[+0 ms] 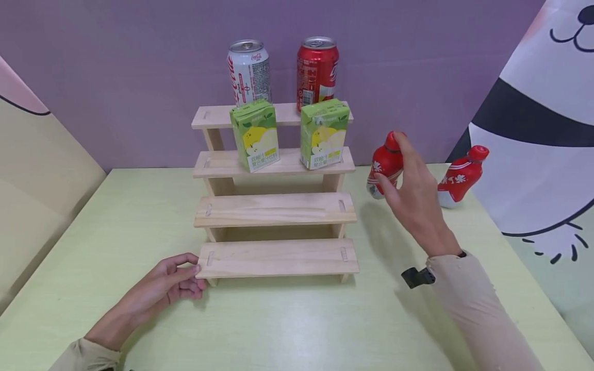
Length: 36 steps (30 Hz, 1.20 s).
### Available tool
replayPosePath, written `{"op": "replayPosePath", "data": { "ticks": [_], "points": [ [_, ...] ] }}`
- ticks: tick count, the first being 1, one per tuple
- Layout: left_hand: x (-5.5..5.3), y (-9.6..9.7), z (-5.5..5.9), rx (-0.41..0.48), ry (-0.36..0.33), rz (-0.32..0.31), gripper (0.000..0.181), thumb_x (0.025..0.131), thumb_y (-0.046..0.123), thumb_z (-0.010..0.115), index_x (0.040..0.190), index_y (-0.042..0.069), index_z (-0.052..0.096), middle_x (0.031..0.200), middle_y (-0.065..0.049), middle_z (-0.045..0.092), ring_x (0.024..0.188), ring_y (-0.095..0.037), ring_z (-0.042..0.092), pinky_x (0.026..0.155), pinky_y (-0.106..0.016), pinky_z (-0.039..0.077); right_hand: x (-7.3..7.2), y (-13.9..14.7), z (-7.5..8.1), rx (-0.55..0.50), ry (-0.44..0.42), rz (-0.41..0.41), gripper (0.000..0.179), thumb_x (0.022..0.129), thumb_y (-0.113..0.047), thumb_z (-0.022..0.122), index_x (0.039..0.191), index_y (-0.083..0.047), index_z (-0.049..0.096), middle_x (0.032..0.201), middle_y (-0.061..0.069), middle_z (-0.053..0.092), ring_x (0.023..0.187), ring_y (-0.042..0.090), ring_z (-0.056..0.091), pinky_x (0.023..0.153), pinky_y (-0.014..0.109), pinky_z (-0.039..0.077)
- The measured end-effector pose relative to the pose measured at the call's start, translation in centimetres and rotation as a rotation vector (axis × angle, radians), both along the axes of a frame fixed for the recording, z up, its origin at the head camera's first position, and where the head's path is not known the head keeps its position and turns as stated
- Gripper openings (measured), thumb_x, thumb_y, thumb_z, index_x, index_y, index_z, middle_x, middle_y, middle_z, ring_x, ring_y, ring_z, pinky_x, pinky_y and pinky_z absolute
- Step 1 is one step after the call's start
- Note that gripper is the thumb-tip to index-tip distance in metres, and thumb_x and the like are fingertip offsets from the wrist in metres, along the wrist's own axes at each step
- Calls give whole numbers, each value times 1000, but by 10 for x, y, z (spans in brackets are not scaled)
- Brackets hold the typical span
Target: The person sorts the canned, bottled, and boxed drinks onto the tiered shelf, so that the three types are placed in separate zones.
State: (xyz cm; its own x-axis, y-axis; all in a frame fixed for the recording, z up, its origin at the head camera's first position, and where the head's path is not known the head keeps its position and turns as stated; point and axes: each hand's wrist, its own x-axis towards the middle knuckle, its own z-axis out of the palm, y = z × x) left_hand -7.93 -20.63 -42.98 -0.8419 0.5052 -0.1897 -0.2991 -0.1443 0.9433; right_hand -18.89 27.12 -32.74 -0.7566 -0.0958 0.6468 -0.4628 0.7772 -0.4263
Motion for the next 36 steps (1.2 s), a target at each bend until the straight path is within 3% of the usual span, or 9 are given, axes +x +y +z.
{"op": "replayPosePath", "data": {
  "ticks": [16,22,30,36],
  "points": [
    [-1,2,3,-28,-5,-4,20,104,15,54,115,0,50,90,-9,71,81,-19,70,83,-35,59,16,-2,20,-7,72,-10,95,79,2,81,155,-24,31,147,12,50,127,35,53,95,63,47],
    [0,1,2,-35,-3,6,18,104,16,53,115,1,50,90,-8,72,82,-19,70,84,-35,59,24,-8,29,-6,93,10,96,79,3,81,156,-25,31,148,10,49,130,31,52,100,57,46],
    [2,1,2,-35,-12,13,20,104,16,54,117,1,50,90,-9,71,82,-19,69,82,-35,59,38,-18,46,17,149,21,95,75,6,83,154,-18,35,146,10,52,127,30,55,105,20,40],
    [2,1,2,-25,-14,13,23,103,16,55,118,0,49,89,-9,70,81,-20,69,82,-35,59,48,-24,54,35,193,36,94,73,10,83,152,-12,37,144,13,52,121,36,58,105,14,36]
  ]
}}
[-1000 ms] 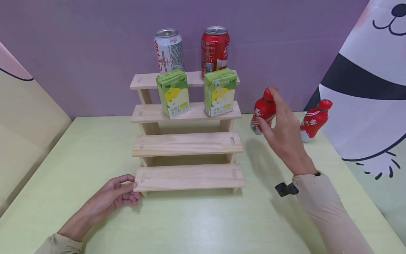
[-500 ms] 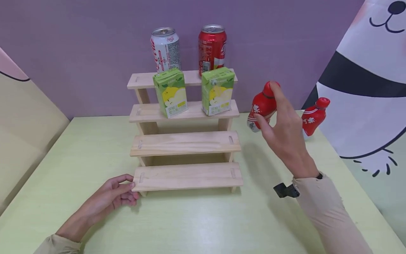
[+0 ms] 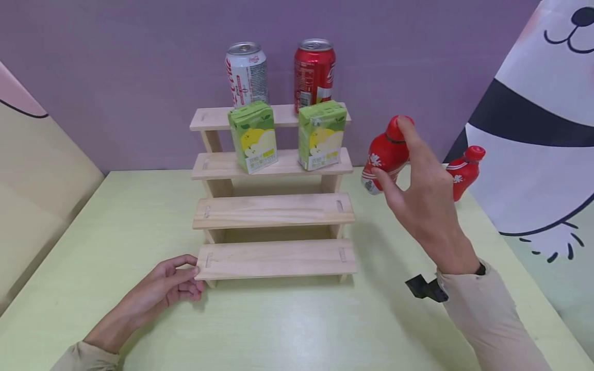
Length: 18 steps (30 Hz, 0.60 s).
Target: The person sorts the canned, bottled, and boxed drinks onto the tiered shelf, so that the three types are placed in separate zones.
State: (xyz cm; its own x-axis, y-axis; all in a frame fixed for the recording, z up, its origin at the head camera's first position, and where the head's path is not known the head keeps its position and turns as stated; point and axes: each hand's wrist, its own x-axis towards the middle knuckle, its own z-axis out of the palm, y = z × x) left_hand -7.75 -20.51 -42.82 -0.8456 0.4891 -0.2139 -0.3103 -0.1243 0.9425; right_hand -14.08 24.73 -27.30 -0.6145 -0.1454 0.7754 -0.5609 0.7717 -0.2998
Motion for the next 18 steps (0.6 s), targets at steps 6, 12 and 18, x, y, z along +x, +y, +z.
{"op": "replayPosePath", "data": {
  "ticks": [6,12,18],
  "points": [
    [0,0,1,9,12,-9,21,103,15,55,117,0,50,90,-9,70,81,-19,69,82,-35,59,8,-4,5,24,22,16,92,74,7,83,152,-11,38,143,13,53,124,34,57,107,19,39],
    [1,-1,1,8,12,-9,21,103,15,55,117,0,50,90,-9,71,81,-19,69,82,-34,59,16,-12,9,18,18,22,93,72,10,83,151,-10,39,144,14,53,126,34,56,108,28,41],
    [1,0,1,-12,6,3,23,103,16,56,117,0,49,90,-9,71,81,-19,69,82,-35,59,23,-17,13,38,37,38,95,69,11,85,150,-9,40,141,16,55,124,36,57,107,20,38]
  ]
}}
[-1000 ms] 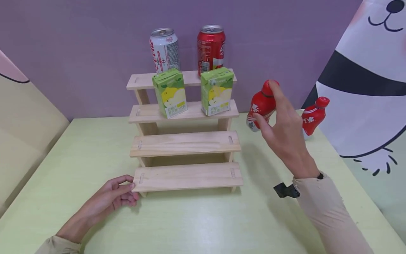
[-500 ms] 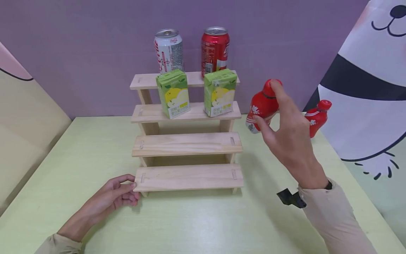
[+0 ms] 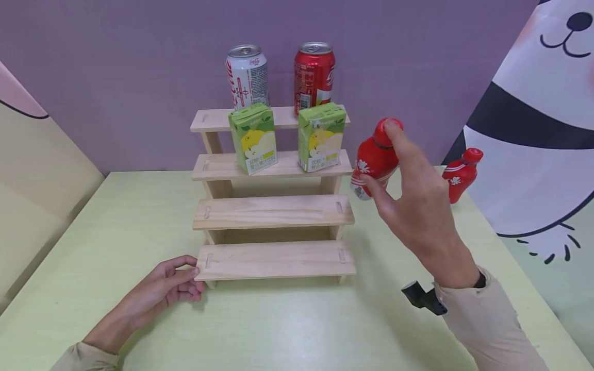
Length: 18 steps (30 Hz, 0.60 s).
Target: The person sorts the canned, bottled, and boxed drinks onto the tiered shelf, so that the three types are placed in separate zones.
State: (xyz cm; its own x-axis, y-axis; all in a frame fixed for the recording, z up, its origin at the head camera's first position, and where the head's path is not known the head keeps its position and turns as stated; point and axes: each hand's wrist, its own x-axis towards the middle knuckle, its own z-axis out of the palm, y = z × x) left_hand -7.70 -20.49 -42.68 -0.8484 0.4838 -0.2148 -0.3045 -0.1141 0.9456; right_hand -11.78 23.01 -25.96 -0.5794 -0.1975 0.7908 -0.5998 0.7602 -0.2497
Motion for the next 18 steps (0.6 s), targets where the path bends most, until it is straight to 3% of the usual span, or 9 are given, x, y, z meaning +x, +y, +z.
{"op": "replayPosePath", "data": {
  "ticks": [6,8,11,13,15,18],
  "points": [
    [0,0,0,0,4,0,23,103,16,55,117,-1,49,89,-10,71,81,-20,69,82,-35,59,5,-7,2,40,1,18,96,68,9,86,151,-9,40,142,15,55,123,37,58,107,21,37],
    [0,0,0,5,11,-6,23,103,15,55,118,-1,49,90,-10,71,81,-19,69,82,-35,59,6,-10,2,58,-6,22,96,70,7,86,152,-9,38,143,15,54,123,38,58,107,30,43],
    [0,0,0,13,15,-10,22,104,14,54,118,-1,48,90,-10,71,81,-19,69,82,-35,59,7,-15,3,82,-15,28,96,71,4,86,152,-8,36,144,16,52,124,38,57,107,29,42],
    [0,-1,0,14,15,-11,22,104,14,54,118,-1,48,90,-10,71,81,-19,69,82,-35,59,8,-19,4,72,-11,45,96,70,5,86,152,-8,37,144,16,53,123,37,57,106,38,46],
    [0,-1,0,13,16,-11,22,104,14,54,118,-1,49,90,-10,71,81,-19,69,82,-34,59,8,-23,4,60,-2,65,96,70,6,86,151,-7,38,144,15,53,123,36,58,105,37,47],
    [1,0,0,12,15,-10,22,104,15,54,118,-1,49,90,-10,71,81,-19,69,81,-34,59,9,-28,4,49,7,94,95,68,7,87,150,-7,39,143,15,54,122,35,58,98,53,49]
  ]
}}
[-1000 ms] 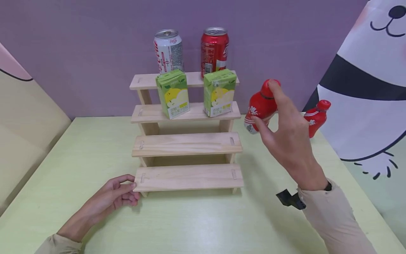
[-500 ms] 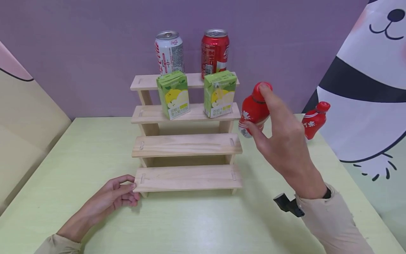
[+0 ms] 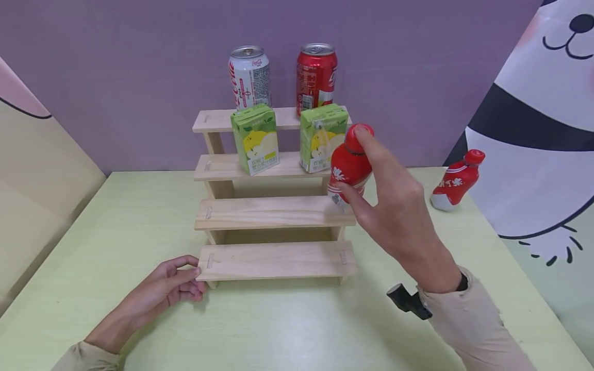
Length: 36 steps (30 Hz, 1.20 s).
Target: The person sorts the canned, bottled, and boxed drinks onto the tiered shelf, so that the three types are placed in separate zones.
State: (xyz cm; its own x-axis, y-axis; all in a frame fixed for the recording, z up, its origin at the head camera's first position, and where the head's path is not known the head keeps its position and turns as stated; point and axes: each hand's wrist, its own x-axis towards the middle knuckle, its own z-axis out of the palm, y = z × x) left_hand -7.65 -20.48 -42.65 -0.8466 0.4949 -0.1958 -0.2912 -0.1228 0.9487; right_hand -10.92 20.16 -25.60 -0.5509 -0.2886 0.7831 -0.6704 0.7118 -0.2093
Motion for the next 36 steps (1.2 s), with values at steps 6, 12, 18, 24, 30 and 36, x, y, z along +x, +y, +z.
{"op": "replayPosePath", "data": {
  "ticks": [6,12,18,24,30,36],
  "points": [
    [1,1,0,4,-2,3,22,103,14,55,117,-2,49,90,-10,71,80,-19,69,81,-33,59,2,-5,-6,37,-14,25,98,67,7,88,150,-5,38,142,16,54,122,35,59,94,55,51],
    [2,0,0,-8,7,11,23,103,15,55,118,-2,48,89,-10,70,80,-19,69,81,-34,59,-1,-15,-9,56,1,63,97,66,7,88,149,-2,39,143,15,53,126,32,56,93,54,52],
    [2,0,-1,3,7,6,23,103,14,54,118,-3,48,89,-10,70,80,-19,69,81,-34,59,-2,-26,-11,35,-31,96,93,68,6,88,147,-2,40,144,15,52,128,32,54,94,54,51],
    [1,1,0,-3,13,7,24,103,15,55,118,-3,48,89,-10,70,80,-20,69,80,-34,59,-2,-36,-12,31,-45,130,91,70,6,87,148,-2,40,145,14,51,131,29,52,98,50,50],
    [1,0,2,-13,13,11,24,103,15,55,118,-3,48,89,-11,70,80,-20,69,80,-34,59,-8,-51,-14,31,-36,186,90,72,5,86,149,-2,38,143,15,53,129,28,54,97,49,52],
    [0,0,1,-21,10,10,26,103,16,55,119,-3,47,90,-11,70,81,-21,69,81,-34,59,-17,-68,-17,38,-35,246,89,75,2,85,150,-3,37,143,14,53,127,27,55,96,47,53]
  ]
}}
